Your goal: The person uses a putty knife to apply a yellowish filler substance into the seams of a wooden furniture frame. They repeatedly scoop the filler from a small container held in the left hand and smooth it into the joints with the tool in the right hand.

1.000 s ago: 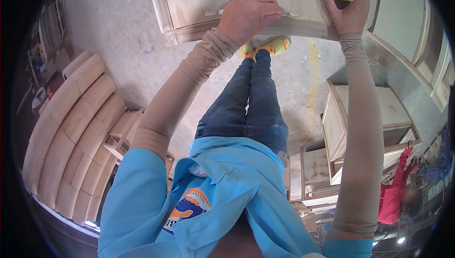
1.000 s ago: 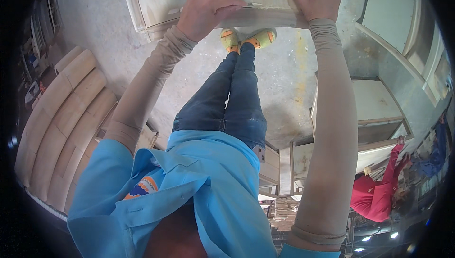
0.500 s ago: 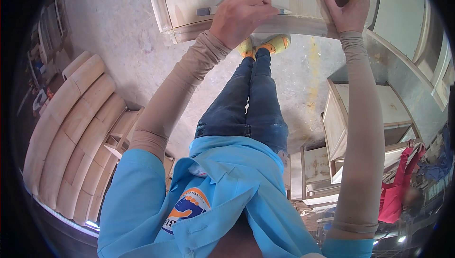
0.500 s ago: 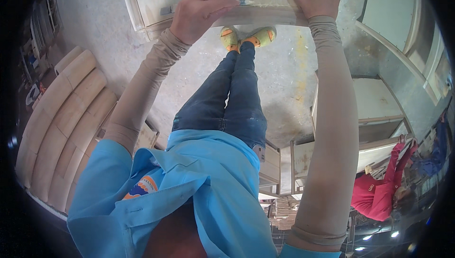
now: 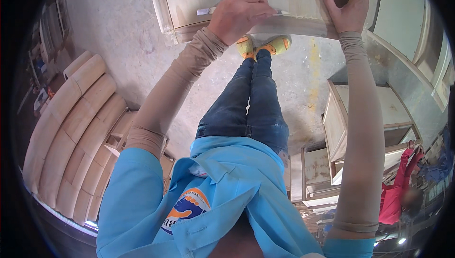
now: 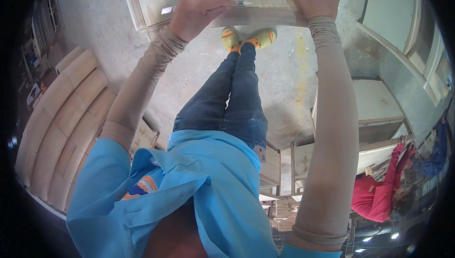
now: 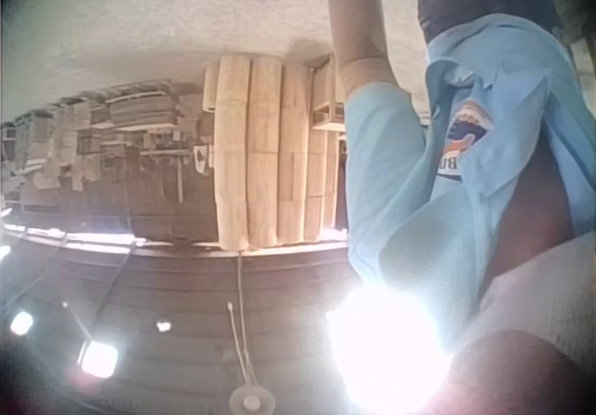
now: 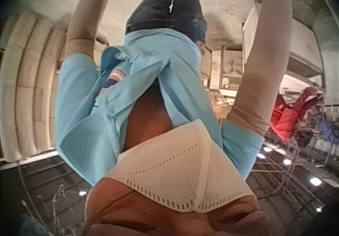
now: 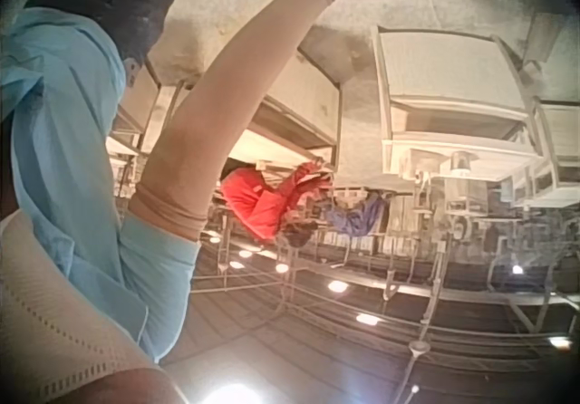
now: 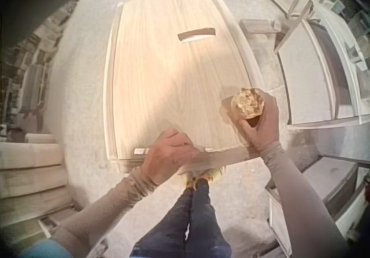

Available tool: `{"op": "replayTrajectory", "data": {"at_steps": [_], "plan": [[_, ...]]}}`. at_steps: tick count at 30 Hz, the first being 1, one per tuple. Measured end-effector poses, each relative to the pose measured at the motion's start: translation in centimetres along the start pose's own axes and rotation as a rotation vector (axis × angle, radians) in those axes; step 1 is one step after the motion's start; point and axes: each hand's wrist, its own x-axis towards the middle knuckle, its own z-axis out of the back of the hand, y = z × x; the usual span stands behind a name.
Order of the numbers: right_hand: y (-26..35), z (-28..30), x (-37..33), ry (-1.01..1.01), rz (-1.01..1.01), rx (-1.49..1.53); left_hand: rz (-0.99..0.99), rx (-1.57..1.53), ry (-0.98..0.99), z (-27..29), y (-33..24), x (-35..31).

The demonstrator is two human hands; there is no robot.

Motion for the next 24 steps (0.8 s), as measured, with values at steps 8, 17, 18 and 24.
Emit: {"op": "replayTrajectory", "data": {"at_steps": [8, 17, 18, 24], "plan": [[0.2, -0.1, 0.2, -0.035, -0.01, 0.038, 0.044, -0.036, 0.029, 0.0, -0.5, 0.4], [0.0, 0.0, 0.3, -0.011, -0.026, 0.126, 0.037, -0.012, 0.059, -0.8, -0.8, 0.6], [-0.4, 0.0, 0.2, -0.022, -0.018, 0.164, 0.032, -0.005, 0.017, -0.9, -0.9, 0.8], [-0.6, 0.4, 0.4, 0.008, -0.114, 0.207, -0.194, 0.089, 0.169, -1.6, -2.0, 4.3]]}}
